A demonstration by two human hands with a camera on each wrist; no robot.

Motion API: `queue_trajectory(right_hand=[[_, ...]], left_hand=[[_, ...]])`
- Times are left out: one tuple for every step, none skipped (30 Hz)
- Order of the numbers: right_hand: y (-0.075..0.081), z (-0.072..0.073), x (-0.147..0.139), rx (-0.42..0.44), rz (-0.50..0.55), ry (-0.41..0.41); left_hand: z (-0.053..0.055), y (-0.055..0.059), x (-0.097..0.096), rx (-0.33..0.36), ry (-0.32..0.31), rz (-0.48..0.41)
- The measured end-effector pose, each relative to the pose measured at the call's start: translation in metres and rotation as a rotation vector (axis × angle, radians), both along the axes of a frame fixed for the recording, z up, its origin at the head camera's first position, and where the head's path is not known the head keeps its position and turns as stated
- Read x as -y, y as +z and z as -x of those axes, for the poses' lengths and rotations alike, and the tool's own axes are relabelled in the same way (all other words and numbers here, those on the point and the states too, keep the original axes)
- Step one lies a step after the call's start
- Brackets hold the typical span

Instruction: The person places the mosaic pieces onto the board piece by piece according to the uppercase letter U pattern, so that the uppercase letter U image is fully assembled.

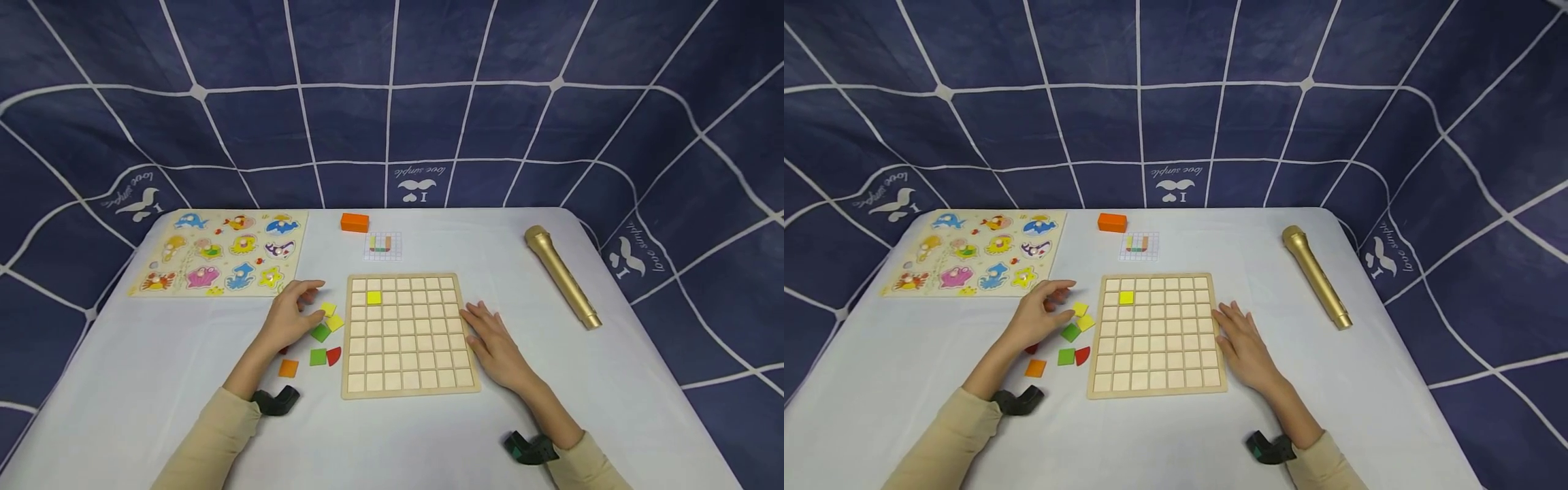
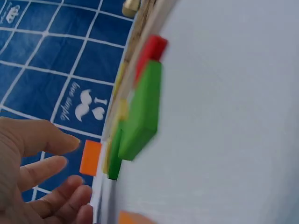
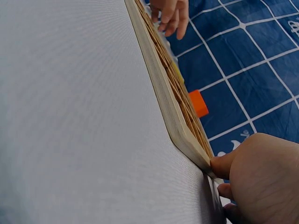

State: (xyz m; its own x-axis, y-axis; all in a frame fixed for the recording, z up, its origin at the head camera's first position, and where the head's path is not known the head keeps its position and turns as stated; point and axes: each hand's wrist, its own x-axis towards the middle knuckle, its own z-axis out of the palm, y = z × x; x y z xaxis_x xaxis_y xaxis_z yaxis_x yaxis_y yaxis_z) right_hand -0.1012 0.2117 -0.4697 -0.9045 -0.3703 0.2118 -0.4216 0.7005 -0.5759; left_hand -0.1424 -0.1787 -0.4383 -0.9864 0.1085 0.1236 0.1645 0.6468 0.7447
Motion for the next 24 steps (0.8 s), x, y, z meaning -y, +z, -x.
queue_trajectory(right_hand=[[-0.001, 0.000, 0.000, -0.001, -0.003, 0.001], [-0.001, 0.001, 0.000, -0.001, -0.005, 0.001], [-0.002, 0.001, 0.001, 0.000, -0.004, 0.001], [-0.001, 0.000, 0.001, 0.000, -0.003, 0.001], [-0.002, 0.001, 0.001, 0.000, -0.006, -0.001], [-0.001, 0.000, 0.000, -0.001, -0.007, -0.001], [-0.001, 0.000, 0.000, -0.002, -0.007, -0.002], [-0.001, 0.000, 0.000, -0.001, -0.007, -0.003], [-0.001, 0.000, 0.000, -0.001, -0.008, -0.003], [-0.001, 0.000, 0.000, -0.001, -0.011, -0.004], [-0.002, 0.000, 0.000, -0.001, -0.012, -0.004], [-0.002, 0.000, 0.000, -0.002, -0.012, -0.004], [-0.002, 0.000, 0.000, -0.002, -0.012, -0.004], [-0.002, 0.000, 0.000, -0.002, -0.011, -0.005], [-0.002, 0.000, 0.000, -0.001, -0.011, -0.006], [-0.002, 0.001, 0.000, -0.001, -0.010, -0.006], [-0.002, 0.001, 0.000, -0.001, -0.010, -0.007], [-0.002, 0.001, 0.000, -0.001, -0.010, -0.006], [-0.002, 0.001, 0.000, 0.000, -0.010, -0.006], [-0.002, 0.001, 0.000, 0.001, -0.009, -0.006], [-0.002, 0.001, 0.000, 0.000, -0.010, -0.006], [-0.002, 0.000, 0.000, -0.001, -0.008, -0.005], [-0.002, 0.000, 0.000, -0.002, -0.008, -0.004], [-0.002, 0.000, 0.000, -0.003, -0.008, -0.003]], left_hand=[[0.001, -0.002, 0.001, 0.016, 0.004, 0.004], [0.001, -0.004, 0.001, 0.029, 0.006, 0.010], [0.001, -0.006, 0.002, 0.038, 0.005, 0.018], [0.002, -0.008, 0.003, 0.046, 0.005, 0.026], [0.002, -0.009, 0.003, 0.051, 0.005, 0.036], [0.002, -0.010, 0.003, 0.053, 0.004, 0.046], [0.003, -0.011, 0.003, 0.052, 0.003, 0.052], [0.003, -0.012, 0.004, 0.052, 0.001, 0.063], [0.003, -0.013, 0.004, 0.054, 0.000, 0.070], [0.003, -0.013, 0.004, 0.056, 0.001, 0.076], [0.003, -0.014, 0.004, 0.056, 0.002, 0.079], [0.003, -0.015, 0.004, 0.054, 0.002, 0.080], [0.003, -0.015, 0.003, 0.055, 0.003, 0.082], [0.004, -0.015, 0.003, 0.058, 0.005, 0.081], [0.004, -0.016, 0.003, 0.058, 0.006, 0.079], [0.004, -0.016, 0.003, 0.057, 0.007, 0.077], [0.004, -0.017, 0.003, 0.055, 0.006, 0.075], [0.004, -0.018, 0.003, 0.054, 0.007, 0.074], [0.004, -0.018, 0.003, 0.053, 0.007, 0.071], [0.004, -0.019, 0.003, 0.051, 0.007, 0.068], [0.004, -0.020, 0.002, 0.050, 0.009, 0.066], [0.004, -0.020, 0.002, 0.050, 0.008, 0.063], [0.004, -0.021, 0.002, 0.049, 0.007, 0.063], [0.004, -0.021, 0.002, 0.050, 0.008, 0.063]])
